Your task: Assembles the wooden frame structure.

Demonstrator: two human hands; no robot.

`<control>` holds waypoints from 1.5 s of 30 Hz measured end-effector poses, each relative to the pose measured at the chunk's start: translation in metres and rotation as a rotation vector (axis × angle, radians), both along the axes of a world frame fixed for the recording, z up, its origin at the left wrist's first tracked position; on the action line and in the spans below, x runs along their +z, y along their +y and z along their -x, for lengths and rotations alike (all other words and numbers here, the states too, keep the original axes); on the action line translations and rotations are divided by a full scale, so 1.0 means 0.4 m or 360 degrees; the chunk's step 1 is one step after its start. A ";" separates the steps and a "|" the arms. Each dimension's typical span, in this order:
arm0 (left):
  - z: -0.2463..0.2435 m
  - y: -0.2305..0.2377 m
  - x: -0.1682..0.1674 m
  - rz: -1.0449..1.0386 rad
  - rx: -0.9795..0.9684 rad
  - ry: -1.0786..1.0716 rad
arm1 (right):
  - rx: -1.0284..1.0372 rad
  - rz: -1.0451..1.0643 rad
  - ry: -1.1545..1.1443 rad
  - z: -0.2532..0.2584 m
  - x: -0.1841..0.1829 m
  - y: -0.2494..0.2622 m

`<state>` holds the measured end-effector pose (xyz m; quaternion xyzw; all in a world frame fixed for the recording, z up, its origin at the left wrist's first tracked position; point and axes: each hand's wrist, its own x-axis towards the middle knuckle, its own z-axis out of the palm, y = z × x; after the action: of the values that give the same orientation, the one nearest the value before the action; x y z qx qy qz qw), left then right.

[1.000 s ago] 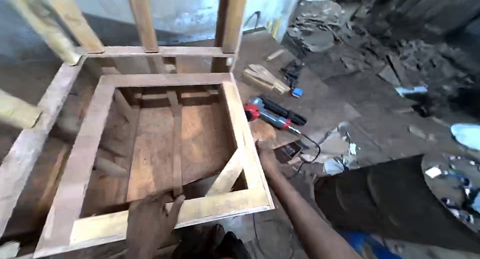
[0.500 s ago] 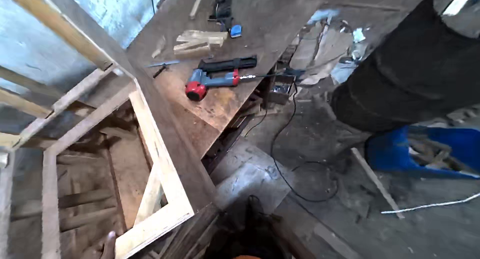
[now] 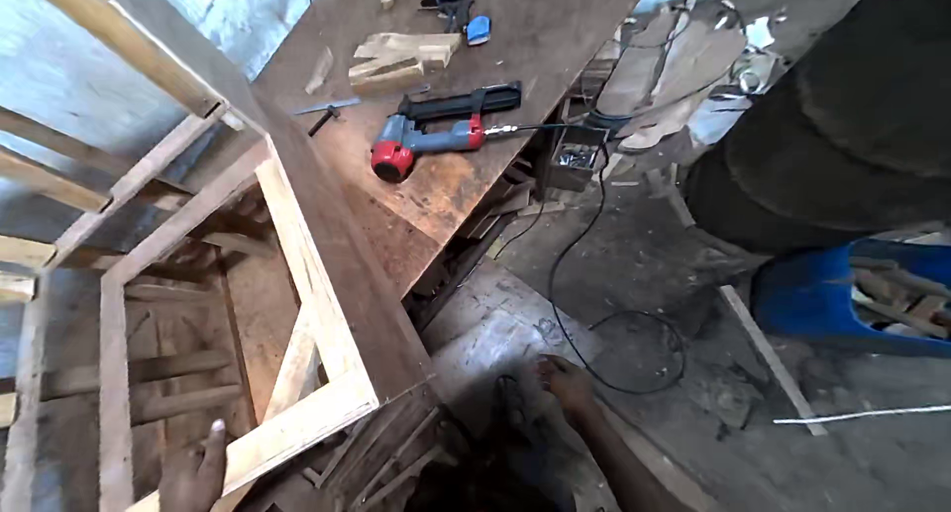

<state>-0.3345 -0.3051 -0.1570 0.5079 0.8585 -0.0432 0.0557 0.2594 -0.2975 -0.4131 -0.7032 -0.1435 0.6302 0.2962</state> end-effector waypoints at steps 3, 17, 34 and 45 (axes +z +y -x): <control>-0.005 0.003 -0.001 -0.0023 -0.0013 -0.0015 | 0.0084 0.0039 -0.0014 0.033 -0.030 -0.035; -0.054 0.028 -0.005 -0.0005 -0.0039 -0.0219 | 0.0316 -0.1079 -0.0310 0.287 0.340 0.061; 0.054 -0.007 -0.005 -0.0233 -0.0397 -0.0393 | 0.2475 -0.1705 -0.1510 0.933 0.641 0.195; 0.266 -0.064 0.057 0.0225 -0.0365 -0.0300 | 0.2768 -0.1625 -0.1490 0.931 0.685 0.200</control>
<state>-0.4407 -0.3308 -0.1342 0.5993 0.7807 -0.0617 0.1662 -0.1129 -0.2174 -0.1390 -0.3268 -0.9280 0.1625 -0.0753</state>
